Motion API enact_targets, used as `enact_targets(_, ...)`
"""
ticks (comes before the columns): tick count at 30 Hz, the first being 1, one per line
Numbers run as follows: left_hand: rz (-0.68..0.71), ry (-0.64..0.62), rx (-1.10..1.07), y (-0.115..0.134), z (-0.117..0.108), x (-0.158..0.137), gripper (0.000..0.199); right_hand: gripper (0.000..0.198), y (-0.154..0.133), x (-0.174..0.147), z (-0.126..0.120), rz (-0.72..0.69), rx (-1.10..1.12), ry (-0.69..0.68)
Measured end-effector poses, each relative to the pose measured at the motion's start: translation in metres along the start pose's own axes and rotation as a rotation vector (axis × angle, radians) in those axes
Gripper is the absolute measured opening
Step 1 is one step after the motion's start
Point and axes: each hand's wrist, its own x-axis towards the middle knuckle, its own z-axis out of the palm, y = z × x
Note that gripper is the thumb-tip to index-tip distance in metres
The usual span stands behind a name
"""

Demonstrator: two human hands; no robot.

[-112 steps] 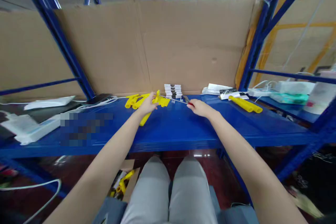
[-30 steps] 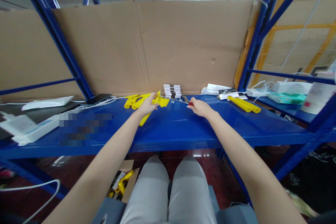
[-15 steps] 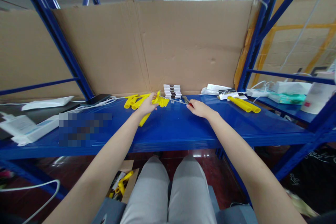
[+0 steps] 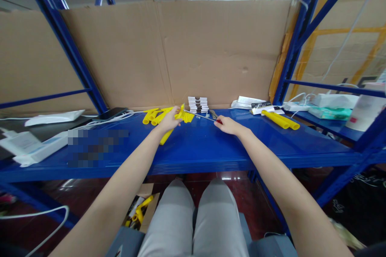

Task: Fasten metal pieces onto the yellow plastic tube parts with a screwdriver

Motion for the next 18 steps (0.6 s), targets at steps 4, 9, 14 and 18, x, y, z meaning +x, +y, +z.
enact_targets(4, -0.011, -0.015, 0.008, 0.003, -0.002, -0.002, 0.043, 0.022, -0.001, -0.001, -0.003, -0.024, 0.007, -0.017)
enact_targets(9, -0.047, -0.029, 0.045, 0.007, -0.003, -0.003, 0.044, 0.016, 0.014, 0.005, 0.005, -0.091, 0.142, 0.072)
enact_targets(14, -0.045, -0.030, 0.074, 0.009, -0.003, -0.003, 0.043, 0.018, 0.021, 0.009, 0.010, -0.039, 0.250, 0.080)
enact_targets(18, -0.027, -0.038, 0.103, 0.006, -0.004, -0.003, 0.043, 0.023, 0.017, 0.008, 0.004, 0.010, 0.179, 0.002)
